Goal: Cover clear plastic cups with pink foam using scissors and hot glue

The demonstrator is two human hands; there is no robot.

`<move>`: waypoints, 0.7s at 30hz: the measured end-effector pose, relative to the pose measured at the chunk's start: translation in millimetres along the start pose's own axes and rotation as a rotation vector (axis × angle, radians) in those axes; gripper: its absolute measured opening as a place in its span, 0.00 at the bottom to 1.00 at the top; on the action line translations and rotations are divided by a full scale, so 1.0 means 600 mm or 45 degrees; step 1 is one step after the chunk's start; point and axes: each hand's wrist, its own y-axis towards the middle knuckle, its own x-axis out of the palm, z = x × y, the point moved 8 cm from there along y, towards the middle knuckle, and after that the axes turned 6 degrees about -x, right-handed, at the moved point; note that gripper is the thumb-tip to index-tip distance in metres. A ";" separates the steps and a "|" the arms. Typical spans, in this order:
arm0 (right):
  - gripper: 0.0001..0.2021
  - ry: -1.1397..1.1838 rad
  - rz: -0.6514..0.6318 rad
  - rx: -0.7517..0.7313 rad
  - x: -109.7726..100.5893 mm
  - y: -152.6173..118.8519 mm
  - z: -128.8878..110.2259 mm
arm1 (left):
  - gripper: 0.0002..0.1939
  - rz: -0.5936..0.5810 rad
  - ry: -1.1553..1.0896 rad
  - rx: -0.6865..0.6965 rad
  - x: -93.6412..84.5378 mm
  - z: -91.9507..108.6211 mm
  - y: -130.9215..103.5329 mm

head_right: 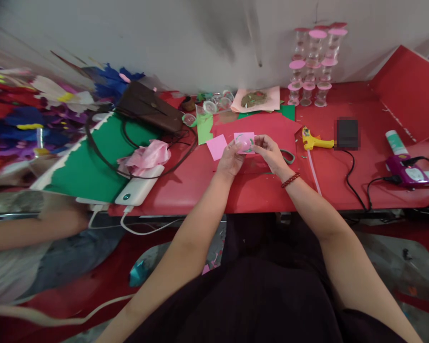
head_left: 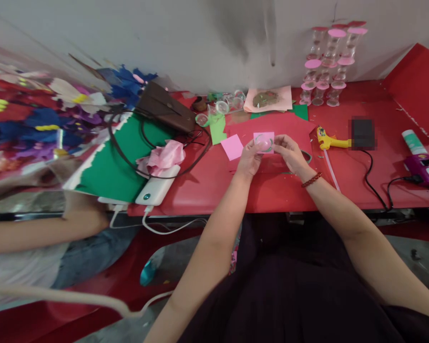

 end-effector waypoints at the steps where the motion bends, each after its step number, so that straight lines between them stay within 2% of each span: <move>1: 0.22 0.007 0.003 0.000 0.000 0.000 0.000 | 0.23 0.000 -0.002 0.000 0.001 0.001 -0.001; 7: 0.22 0.099 0.095 0.027 -0.013 0.004 0.006 | 0.24 -0.044 -0.047 -0.042 0.008 -0.005 -0.003; 13: 0.23 0.062 0.040 0.038 -0.008 0.004 0.008 | 0.24 -0.005 -0.004 0.026 0.001 0.000 -0.001; 21: 0.19 0.270 0.094 0.066 -0.007 -0.001 0.004 | 0.25 -0.064 0.005 0.003 0.006 -0.005 0.000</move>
